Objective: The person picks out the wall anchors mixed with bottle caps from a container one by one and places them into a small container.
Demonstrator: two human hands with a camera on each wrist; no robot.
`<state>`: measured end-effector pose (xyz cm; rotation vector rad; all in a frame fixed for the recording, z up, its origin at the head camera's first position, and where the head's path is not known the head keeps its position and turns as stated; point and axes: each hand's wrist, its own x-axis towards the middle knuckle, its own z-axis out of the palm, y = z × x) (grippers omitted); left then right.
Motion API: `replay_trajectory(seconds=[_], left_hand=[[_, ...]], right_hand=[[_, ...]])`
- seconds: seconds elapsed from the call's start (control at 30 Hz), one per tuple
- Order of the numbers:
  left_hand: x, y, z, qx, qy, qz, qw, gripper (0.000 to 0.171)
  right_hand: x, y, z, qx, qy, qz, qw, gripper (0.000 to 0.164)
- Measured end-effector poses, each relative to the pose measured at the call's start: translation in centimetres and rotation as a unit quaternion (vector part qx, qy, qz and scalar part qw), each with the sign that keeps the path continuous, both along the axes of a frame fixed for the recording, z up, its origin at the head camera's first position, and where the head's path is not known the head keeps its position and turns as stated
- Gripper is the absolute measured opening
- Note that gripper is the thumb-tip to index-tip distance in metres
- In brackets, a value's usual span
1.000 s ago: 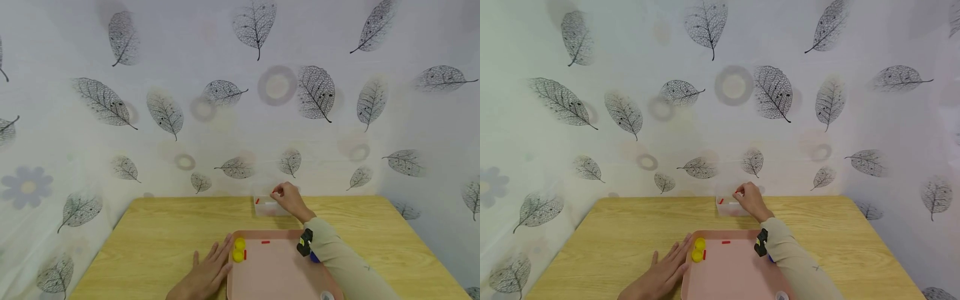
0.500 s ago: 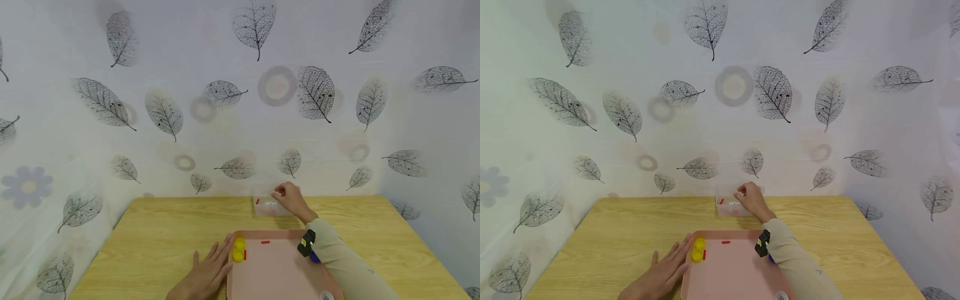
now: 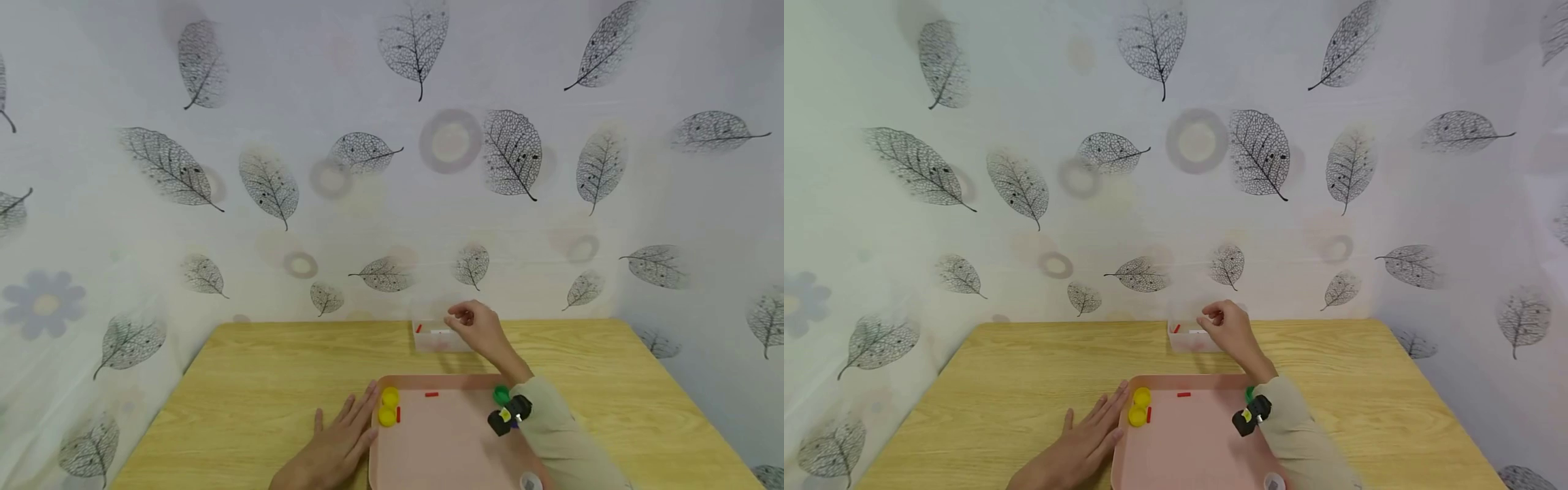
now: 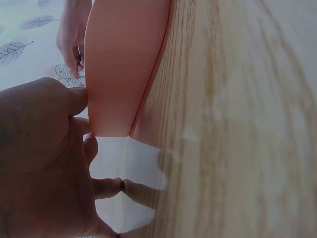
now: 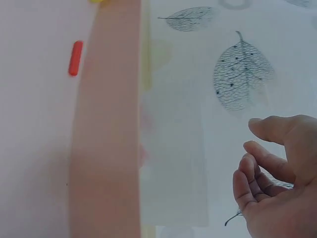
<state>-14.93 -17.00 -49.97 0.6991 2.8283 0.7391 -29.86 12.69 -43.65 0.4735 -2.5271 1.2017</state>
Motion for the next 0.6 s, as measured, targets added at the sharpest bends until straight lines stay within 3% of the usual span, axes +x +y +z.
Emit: replay_trajectory(seconds=[0.23, 0.6], left_hand=[[-0.1, 0.0, 0.1, 0.0, -0.003, 0.005, 1.0, 0.058], [-0.1, 0.1, 0.3, 0.005, -0.005, 0.004, 1.0, 0.057]], right_hand=[[2.4, 0.1, 1.0, -0.051, -0.012, 0.019, 0.998, 0.021], [6.3, -0.6, 0.8, -0.093, -0.02, 0.034, 0.995, 0.017]])
